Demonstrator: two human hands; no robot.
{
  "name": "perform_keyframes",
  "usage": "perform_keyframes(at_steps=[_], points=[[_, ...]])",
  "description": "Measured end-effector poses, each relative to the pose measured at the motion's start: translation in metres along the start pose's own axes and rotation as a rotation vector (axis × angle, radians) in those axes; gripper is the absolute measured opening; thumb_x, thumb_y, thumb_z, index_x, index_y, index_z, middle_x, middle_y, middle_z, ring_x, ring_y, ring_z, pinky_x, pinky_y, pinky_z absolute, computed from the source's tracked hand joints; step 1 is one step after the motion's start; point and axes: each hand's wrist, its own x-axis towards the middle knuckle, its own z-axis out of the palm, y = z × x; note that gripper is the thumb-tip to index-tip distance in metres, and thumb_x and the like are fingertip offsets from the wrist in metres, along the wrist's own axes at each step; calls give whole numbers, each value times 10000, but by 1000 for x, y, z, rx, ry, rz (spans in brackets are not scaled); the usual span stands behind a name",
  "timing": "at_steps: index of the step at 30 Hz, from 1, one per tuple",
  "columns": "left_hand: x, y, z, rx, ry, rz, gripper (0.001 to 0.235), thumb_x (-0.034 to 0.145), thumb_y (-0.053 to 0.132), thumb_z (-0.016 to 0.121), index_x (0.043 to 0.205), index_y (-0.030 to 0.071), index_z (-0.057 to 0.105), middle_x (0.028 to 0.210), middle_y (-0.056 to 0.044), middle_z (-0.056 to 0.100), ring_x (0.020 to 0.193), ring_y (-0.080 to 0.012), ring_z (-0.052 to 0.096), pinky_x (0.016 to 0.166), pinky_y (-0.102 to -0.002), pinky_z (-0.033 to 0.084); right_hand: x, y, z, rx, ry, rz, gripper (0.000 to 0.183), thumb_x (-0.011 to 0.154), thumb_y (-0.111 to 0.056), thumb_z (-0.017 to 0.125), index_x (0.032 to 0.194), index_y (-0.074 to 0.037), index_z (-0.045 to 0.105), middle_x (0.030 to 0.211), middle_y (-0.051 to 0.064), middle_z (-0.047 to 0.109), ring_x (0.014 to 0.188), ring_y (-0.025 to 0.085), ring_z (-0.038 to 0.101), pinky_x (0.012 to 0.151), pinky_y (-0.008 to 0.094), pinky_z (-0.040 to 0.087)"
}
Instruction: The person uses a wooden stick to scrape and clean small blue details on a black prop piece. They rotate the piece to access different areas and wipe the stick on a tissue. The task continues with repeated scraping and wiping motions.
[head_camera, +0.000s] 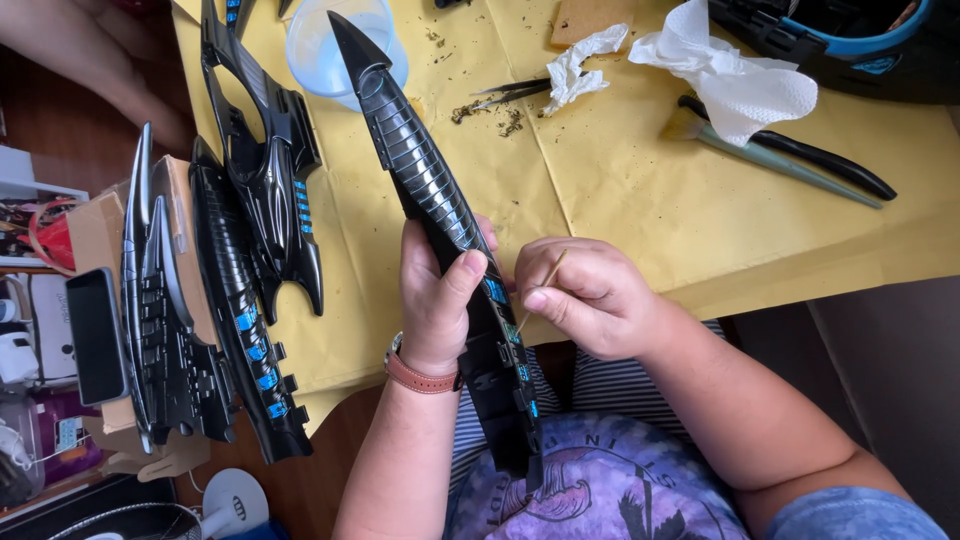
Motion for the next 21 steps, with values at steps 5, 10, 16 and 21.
perform_keyframes(at_steps=[5, 10, 16, 21], points=[[0, 9, 6, 1, -3, 3, 416, 917, 203, 692, 1238, 50, 476, 945, -132, 655, 853, -134, 546, 758, -271, 457, 0, 0, 1, 1, -1, -12, 184, 1000, -19, 607, 829, 31, 652, 679, 145, 600, 558, 325, 572, 562, 447, 542], [0, 6, 4, 6, -3, 9, 408, 931, 198, 679, 1252, 50, 475, 967, -130, 654, 889, -142, 563, 782, -279, 466, 1, -1, 1, 21, 14, -1, 182, 1000, -7, 600, 829, 32, 649, 684, 139, 592, 557, 307, 558, 563, 447, 542], [-1, -4, -6, -216, 34, -79, 493, 922, 273, 692, 1244, 15, 422, 916, -193, 621, 591, -230, 653, 479, -331, 584, -14, 6, -2, 133, 141, 80, 174, 985, -23, 597, 860, 61, 684, 684, 146, 609, 625, 262, 606, 624, 428, 565], [-5, 3, -5, -465, 2, 5, 535, 985, 331, 650, 1363, 15, 442, 962, -154, 562, 634, -213, 664, 495, -305, 612, -17, 21, -12, 385, 463, 141, 211, 1078, -122, 510, 970, 53, 558, 641, 112, 466, 663, 266, 628, 670, 365, 596]])
